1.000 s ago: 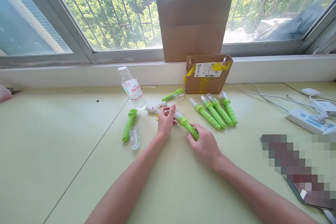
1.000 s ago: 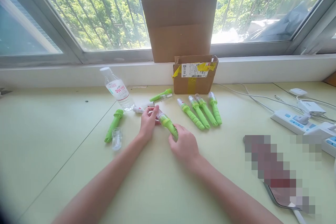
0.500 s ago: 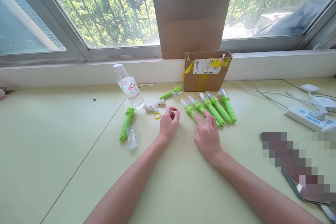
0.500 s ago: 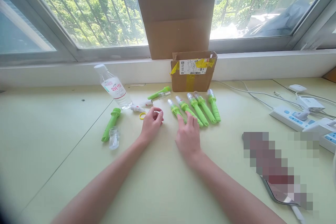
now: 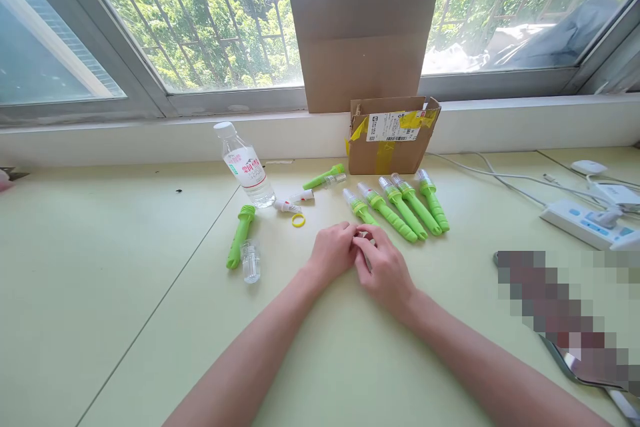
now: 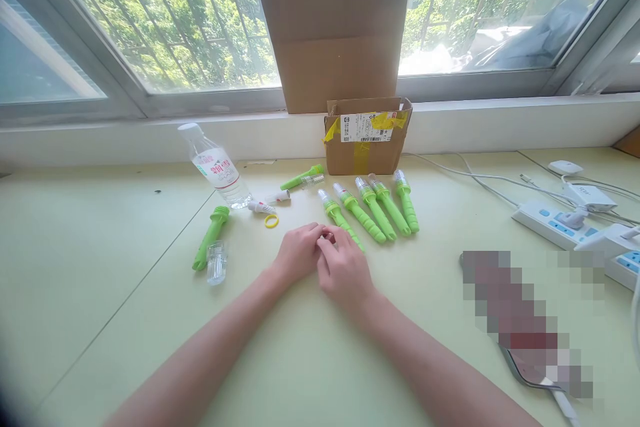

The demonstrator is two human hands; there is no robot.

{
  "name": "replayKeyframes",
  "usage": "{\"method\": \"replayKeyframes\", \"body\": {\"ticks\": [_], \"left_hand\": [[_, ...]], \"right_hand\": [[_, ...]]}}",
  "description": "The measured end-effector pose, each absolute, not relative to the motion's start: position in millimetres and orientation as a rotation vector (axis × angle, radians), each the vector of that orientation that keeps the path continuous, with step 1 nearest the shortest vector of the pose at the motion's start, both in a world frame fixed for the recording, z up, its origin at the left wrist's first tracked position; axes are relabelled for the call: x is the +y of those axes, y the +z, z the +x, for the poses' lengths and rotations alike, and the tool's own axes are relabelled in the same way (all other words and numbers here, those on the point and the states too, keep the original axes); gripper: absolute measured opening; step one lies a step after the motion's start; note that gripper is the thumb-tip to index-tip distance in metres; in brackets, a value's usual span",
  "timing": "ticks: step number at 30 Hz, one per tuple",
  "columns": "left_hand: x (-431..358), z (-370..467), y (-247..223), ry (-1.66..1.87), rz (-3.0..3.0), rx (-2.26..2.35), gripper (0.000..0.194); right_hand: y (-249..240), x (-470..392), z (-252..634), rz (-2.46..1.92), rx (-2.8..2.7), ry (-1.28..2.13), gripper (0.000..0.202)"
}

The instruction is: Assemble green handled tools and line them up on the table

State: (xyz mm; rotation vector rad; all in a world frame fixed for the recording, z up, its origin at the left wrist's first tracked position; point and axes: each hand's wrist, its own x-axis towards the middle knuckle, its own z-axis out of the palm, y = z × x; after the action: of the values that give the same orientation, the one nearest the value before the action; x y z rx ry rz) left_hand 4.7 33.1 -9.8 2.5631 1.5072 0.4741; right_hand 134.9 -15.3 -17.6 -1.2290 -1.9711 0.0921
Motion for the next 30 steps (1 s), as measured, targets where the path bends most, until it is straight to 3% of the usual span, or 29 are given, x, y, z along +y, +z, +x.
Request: {"method": "replayKeyframes", "body": {"ticks": [30], "left_hand": [[33.8, 5.2, -9.4, 0.424, 2.574, 1.627, 0.014]], "right_hand": [[-23.3, -11.6, 136.4, -1.310, -2.083, 0.191, 0.028]]}}
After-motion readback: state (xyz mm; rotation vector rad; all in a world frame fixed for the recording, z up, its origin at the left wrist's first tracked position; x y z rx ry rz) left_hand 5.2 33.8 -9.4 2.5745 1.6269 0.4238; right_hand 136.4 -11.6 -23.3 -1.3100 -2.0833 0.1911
